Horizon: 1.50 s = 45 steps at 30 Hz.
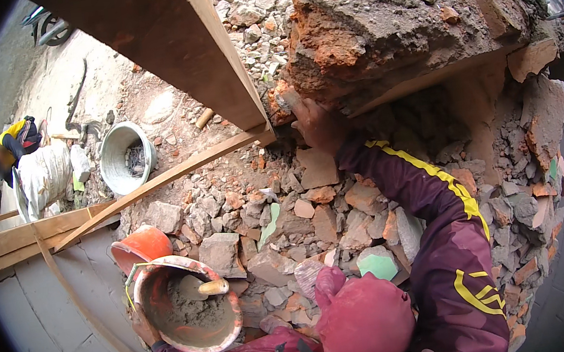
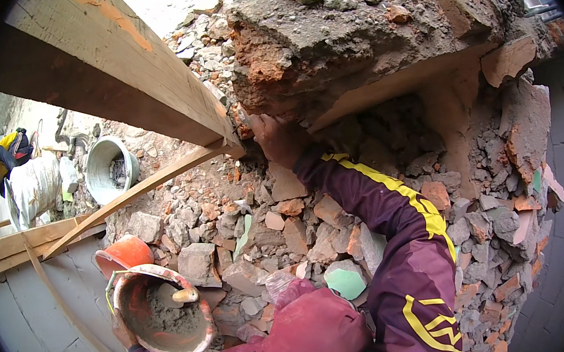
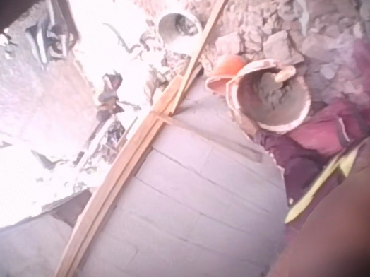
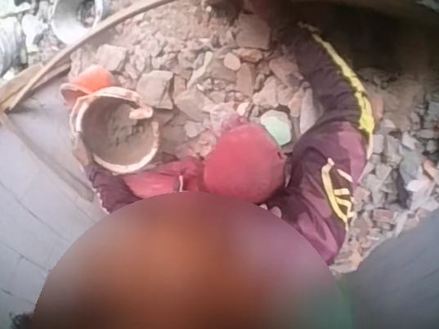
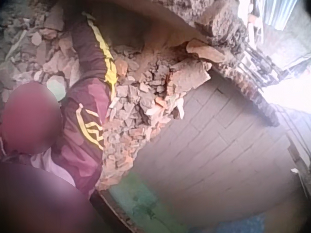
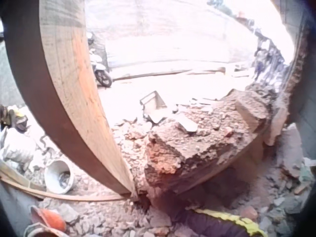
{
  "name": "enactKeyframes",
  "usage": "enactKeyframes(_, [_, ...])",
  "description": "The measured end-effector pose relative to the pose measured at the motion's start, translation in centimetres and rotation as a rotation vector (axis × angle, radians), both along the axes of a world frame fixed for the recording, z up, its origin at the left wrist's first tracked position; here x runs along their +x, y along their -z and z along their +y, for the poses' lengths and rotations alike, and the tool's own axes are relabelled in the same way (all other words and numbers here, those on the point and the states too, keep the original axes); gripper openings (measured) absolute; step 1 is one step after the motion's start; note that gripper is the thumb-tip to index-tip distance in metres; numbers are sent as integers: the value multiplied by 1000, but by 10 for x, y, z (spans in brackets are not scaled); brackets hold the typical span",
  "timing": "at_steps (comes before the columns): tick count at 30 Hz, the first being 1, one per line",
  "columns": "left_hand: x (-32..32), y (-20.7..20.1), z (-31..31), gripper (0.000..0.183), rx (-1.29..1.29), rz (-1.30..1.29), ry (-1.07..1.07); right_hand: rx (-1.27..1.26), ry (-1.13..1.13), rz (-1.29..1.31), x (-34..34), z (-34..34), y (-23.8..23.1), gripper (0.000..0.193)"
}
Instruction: The person scoops mortar from a bucket with a trowel and applies it to a damaged wall section, smoothing it into gaps. They repeatedly scoop and apply mortar to fill voids in the wall.
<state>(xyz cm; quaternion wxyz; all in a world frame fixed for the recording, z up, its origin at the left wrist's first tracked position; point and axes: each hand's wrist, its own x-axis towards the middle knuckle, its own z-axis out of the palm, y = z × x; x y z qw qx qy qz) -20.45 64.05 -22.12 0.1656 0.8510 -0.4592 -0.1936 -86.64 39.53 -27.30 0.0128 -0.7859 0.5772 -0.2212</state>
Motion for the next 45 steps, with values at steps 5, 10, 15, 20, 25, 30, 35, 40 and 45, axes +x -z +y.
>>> enactKeyframes(5, [1, 2, -3, 56, 23, -45, 36, -151, -39, 35, 4, -12, 17, 20])
enactKeyframes(10, [-5, 3, -3, 57, -18, 6, 30, -178, -19, 124, 1, -13, 24, 11])
enactKeyframes(15, [-12, -4, -8, 60, 32, -57, 33, -142, -32, 10, 5, -8, -5, 18])
enactKeyframes(20, [-22, -3, -11, 62, -38, 182, -17, 111, -168, -324, 30, 77, -65, 35])
enactKeyframes(25, [-29, -1, -29, 62, -9, 298, 6, 563, -698, -222, 154, 149, -64, 47])
enactKeyframes(30, [-55, -3, -41, 57, -4, 330, 53, 73, -716, 102, 264, 200, 4, 33])
enactKeyframes(35, [-101, -14, -47, 55, -167, 573, 0, 263, -665, 202, 282, 192, 25, 20])
enactKeyframes(40, [-112, -18, -40, 51, -218, 484, -49, 477, -735, 85, 259, 168, -23, 42])
enactKeyframes(45, [-105, -10, -36, 53, -205, 390, -191, 894, -716, 118, 230, 151, -68, 65])
